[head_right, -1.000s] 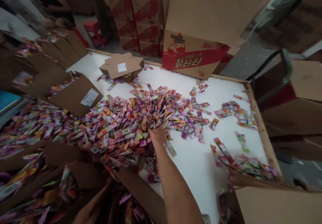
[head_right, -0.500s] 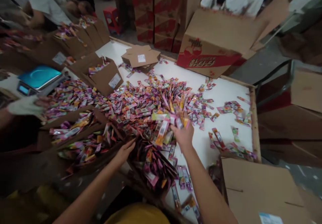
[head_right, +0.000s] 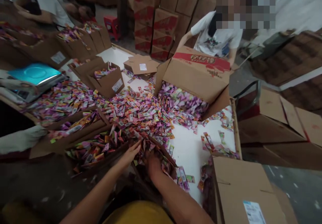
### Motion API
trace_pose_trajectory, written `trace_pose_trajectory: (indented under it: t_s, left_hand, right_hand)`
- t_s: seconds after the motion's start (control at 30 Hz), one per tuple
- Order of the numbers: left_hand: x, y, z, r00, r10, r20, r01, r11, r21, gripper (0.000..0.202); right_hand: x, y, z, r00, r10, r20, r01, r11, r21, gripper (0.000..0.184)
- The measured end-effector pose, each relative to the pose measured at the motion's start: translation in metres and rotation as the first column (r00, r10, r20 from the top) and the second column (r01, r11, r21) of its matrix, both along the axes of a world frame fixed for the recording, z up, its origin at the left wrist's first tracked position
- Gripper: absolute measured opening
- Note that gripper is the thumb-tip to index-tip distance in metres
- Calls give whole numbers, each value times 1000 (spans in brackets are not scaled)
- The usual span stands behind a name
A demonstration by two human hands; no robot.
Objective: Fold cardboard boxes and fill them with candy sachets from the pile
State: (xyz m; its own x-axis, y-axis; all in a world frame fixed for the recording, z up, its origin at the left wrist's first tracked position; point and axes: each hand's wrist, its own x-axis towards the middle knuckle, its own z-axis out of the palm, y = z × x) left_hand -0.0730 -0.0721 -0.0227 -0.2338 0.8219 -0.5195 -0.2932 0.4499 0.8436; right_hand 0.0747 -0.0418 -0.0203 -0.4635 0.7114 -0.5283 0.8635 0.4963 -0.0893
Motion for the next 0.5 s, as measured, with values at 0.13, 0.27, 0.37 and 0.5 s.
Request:
trace_pose_trajectory:
  t_s: [0.13, 0.27, 0.37, 0.5]
  left_hand:
    - [-2, -13, 8, 985, -24, -170, 33, 998, 47, 53]
    - [-13, -44, 15, 923, 56, -380, -18, 994, 104, 42]
    - [-18, -66, 11, 950, 55, -307, -77, 995, -60, 47]
    - [-16, -65, -5, 982, 143, -125, -163, 972, -170, 61]
  right_hand:
    - [-1, 2, -12, 998, 56, -15, -57, 998, -28, 62]
    - [15, 5, 12, 997, -55, -63, 43, 984, -172, 90]
    - [22, -3, 39, 979, -155, -131, 123, 967, -224, 95]
    - [25, -31, 51, 987, -66, -144, 50, 992, -112, 86]
